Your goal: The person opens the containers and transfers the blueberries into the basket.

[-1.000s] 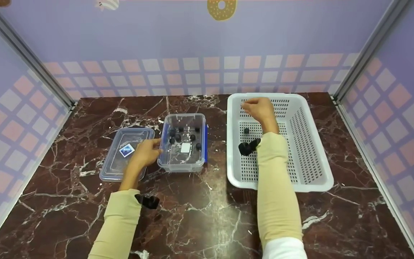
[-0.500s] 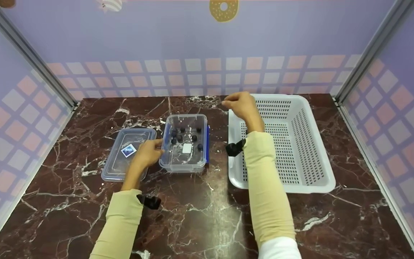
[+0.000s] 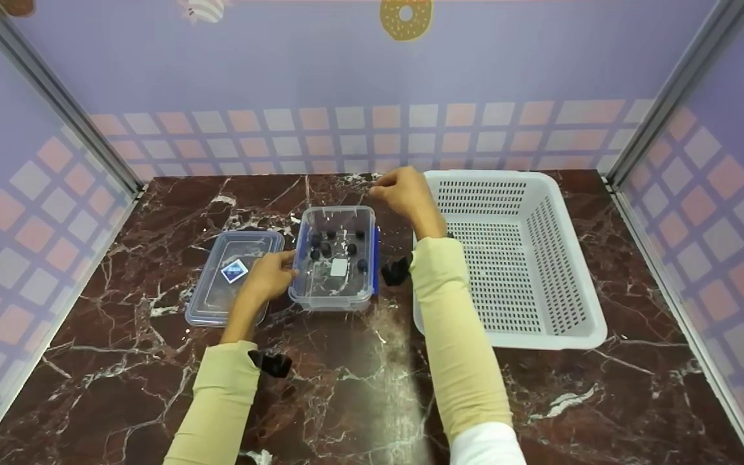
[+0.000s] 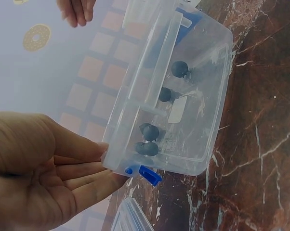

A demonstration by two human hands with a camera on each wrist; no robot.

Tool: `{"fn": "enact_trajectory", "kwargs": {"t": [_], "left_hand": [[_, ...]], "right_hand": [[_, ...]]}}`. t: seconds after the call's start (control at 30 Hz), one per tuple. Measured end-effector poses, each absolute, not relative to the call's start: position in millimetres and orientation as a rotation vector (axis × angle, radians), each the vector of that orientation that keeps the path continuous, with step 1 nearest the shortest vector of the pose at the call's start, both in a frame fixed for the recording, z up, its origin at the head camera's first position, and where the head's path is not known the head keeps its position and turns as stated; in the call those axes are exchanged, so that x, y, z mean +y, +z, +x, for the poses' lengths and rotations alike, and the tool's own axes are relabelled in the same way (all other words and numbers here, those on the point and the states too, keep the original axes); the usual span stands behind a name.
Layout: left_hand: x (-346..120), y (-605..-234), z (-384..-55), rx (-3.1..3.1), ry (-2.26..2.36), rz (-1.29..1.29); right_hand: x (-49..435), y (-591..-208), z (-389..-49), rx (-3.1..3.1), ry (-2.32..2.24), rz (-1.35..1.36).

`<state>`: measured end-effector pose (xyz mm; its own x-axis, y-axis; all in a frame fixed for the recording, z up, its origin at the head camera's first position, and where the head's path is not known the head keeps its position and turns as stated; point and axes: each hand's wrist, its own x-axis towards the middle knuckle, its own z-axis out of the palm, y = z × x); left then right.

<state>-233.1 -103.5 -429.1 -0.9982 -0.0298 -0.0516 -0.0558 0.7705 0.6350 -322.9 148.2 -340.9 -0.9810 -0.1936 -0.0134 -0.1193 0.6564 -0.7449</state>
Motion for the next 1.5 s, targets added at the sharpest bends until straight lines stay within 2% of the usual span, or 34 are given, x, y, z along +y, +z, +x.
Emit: {"fn": "enact_trajectory", "kwargs": {"t": [0.97,1.5], "left_hand": [[-102.8,-429.5,-233.5,2.937,1.067,-0.024],[-103.6,-428.9,-232.0,2.94,1.027,-0.047]], "right_hand": [[100.3,-372.0,-334.0,2.847,-1.067,-0.426],[91.1,-392.3,-337.7,2.796,-1.111,-0.324]]}}
